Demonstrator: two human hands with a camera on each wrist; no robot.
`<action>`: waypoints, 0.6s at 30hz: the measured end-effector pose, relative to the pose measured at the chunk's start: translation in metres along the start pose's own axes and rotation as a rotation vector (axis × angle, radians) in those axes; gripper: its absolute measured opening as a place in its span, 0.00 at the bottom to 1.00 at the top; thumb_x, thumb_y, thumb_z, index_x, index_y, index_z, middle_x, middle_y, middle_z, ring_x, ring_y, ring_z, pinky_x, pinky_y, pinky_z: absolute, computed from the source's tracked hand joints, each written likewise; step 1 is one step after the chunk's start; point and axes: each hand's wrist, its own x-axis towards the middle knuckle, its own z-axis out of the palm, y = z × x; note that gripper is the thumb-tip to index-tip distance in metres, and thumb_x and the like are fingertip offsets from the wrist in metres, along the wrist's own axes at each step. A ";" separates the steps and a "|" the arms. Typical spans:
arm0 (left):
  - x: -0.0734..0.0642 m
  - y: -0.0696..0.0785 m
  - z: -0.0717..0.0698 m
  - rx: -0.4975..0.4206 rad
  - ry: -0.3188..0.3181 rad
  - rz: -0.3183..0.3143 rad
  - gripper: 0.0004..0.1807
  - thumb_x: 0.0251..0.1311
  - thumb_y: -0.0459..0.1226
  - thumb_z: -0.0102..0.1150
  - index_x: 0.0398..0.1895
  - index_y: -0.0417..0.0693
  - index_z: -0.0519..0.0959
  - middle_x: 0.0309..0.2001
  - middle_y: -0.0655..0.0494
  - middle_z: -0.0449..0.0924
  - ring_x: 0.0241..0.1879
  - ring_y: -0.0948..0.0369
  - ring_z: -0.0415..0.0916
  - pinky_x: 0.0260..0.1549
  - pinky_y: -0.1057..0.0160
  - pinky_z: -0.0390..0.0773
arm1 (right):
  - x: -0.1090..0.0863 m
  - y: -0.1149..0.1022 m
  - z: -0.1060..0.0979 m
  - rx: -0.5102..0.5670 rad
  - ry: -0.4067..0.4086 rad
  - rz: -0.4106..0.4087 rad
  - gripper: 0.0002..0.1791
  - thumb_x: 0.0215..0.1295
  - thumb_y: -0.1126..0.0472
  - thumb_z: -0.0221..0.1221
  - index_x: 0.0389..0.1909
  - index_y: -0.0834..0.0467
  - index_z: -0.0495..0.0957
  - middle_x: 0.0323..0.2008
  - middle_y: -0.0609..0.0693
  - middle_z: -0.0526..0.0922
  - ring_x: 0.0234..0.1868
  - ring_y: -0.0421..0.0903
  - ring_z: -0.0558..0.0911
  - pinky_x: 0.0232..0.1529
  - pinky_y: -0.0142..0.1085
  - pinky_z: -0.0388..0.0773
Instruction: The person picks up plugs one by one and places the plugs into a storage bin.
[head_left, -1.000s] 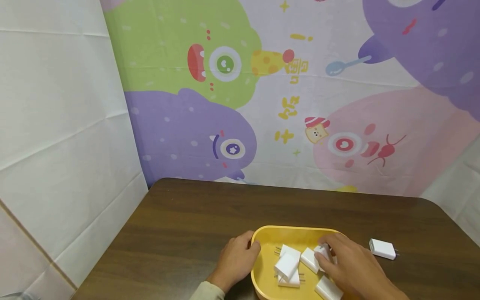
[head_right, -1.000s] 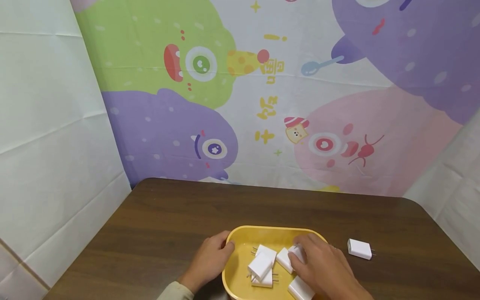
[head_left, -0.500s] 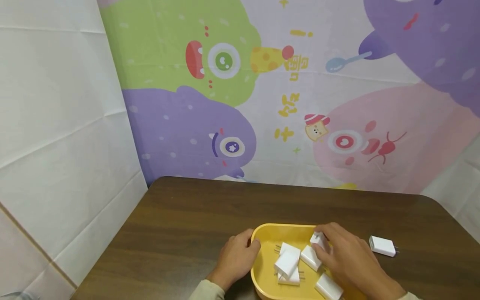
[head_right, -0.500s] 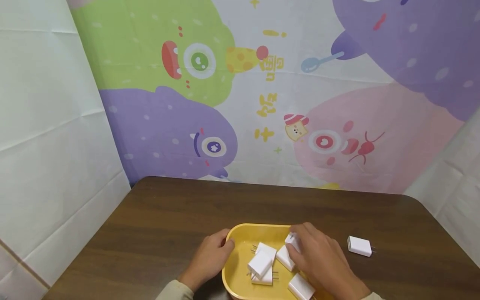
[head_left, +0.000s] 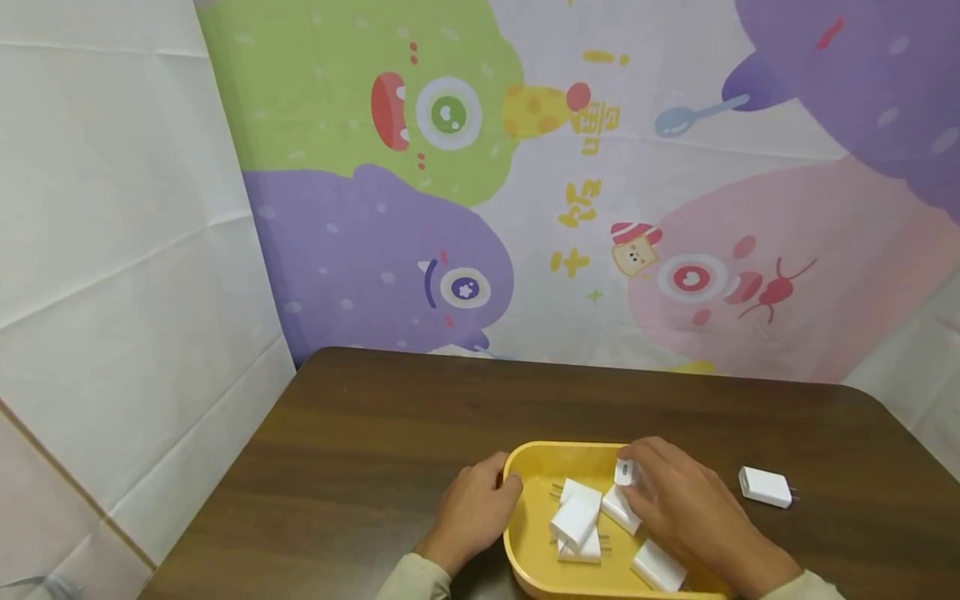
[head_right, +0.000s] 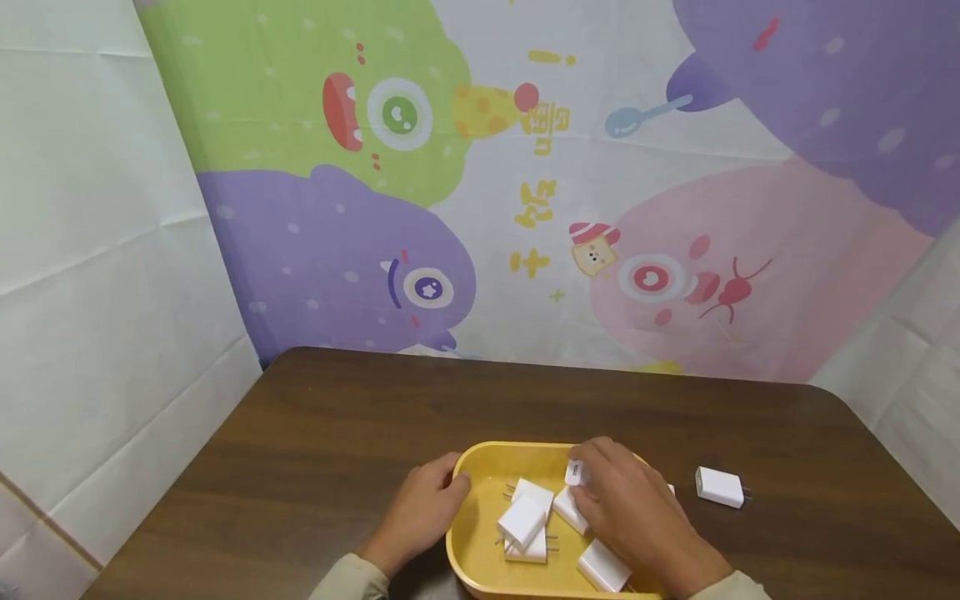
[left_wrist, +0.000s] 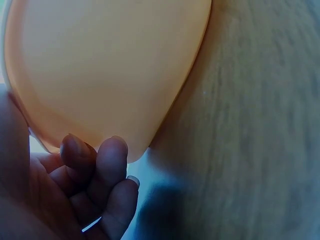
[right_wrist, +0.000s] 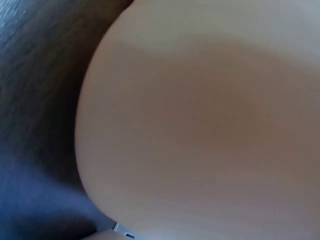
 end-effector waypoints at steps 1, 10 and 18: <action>0.000 0.000 0.000 0.002 0.001 0.001 0.09 0.69 0.45 0.49 0.36 0.57 0.79 0.23 0.63 0.74 0.22 0.65 0.71 0.23 0.61 0.70 | 0.000 0.000 0.000 0.000 0.001 -0.009 0.18 0.57 0.54 0.71 0.48 0.51 0.81 0.49 0.42 0.80 0.46 0.40 0.79 0.47 0.45 0.80; 0.001 0.000 0.000 0.012 -0.007 -0.004 0.09 0.69 0.45 0.49 0.35 0.58 0.79 0.22 0.63 0.74 0.22 0.64 0.71 0.24 0.61 0.70 | -0.001 -0.001 0.001 0.020 -0.015 -0.013 0.18 0.57 0.56 0.70 0.49 0.49 0.81 0.51 0.41 0.79 0.49 0.42 0.80 0.49 0.47 0.80; 0.000 0.000 0.000 0.016 0.001 0.000 0.08 0.69 0.45 0.49 0.33 0.58 0.78 0.22 0.63 0.74 0.21 0.64 0.71 0.23 0.61 0.69 | -0.002 -0.003 0.000 0.031 -0.063 0.031 0.16 0.57 0.56 0.70 0.46 0.46 0.81 0.50 0.41 0.78 0.49 0.43 0.79 0.50 0.49 0.79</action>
